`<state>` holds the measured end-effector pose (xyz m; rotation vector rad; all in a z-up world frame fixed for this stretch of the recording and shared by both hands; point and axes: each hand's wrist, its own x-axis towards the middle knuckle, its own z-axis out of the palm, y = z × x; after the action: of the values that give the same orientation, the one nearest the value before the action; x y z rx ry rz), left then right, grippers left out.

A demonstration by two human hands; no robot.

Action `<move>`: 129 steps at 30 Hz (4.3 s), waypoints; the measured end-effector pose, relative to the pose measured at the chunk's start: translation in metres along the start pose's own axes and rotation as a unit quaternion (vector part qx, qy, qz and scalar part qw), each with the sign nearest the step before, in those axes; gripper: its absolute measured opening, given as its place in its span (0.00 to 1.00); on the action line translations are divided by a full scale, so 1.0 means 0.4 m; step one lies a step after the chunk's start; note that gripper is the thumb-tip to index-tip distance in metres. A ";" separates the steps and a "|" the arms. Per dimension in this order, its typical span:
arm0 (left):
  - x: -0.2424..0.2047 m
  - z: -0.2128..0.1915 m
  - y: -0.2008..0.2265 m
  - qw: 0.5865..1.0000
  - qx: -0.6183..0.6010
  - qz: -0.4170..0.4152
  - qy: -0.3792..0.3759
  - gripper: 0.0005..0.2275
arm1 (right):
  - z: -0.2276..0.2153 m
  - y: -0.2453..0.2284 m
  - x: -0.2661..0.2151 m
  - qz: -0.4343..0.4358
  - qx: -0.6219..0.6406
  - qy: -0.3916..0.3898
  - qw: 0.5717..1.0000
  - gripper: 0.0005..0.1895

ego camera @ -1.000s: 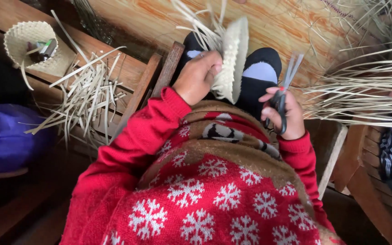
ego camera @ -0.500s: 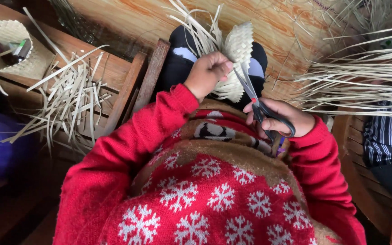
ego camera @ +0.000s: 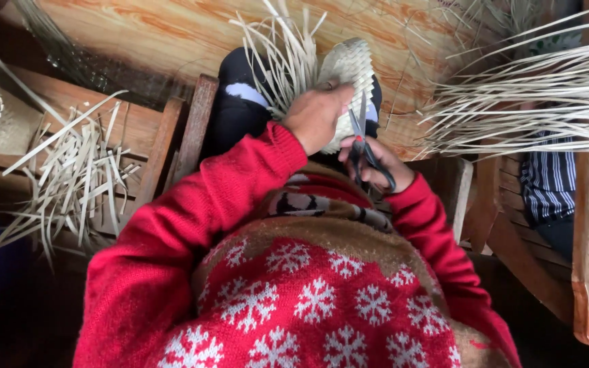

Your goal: Trimming excess straw or fiber from the edges of a handmade woven hat using scissors to finish the product.

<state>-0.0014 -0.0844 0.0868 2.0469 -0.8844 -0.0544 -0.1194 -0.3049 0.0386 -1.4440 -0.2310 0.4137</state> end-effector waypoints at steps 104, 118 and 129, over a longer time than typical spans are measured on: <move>-0.099 0.029 -0.103 0.997 0.050 -0.047 -0.034 0.03 | 0.102 -0.037 0.129 -0.130 -0.227 0.307 0.915 0.29; -0.126 -0.020 -0.058 0.968 -0.116 -0.216 -0.045 0.06 | 0.065 -0.221 -0.009 0.124 -0.102 -0.113 0.981 0.28; -0.128 0.036 -0.090 0.954 -0.207 -0.217 0.026 0.03 | 0.045 -0.177 0.043 0.149 -0.036 -0.112 0.982 0.39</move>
<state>-0.0243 -0.0508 0.0370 1.7951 -0.3357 -0.3913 -0.1016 -0.2866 0.1092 -1.5086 -0.2119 0.8231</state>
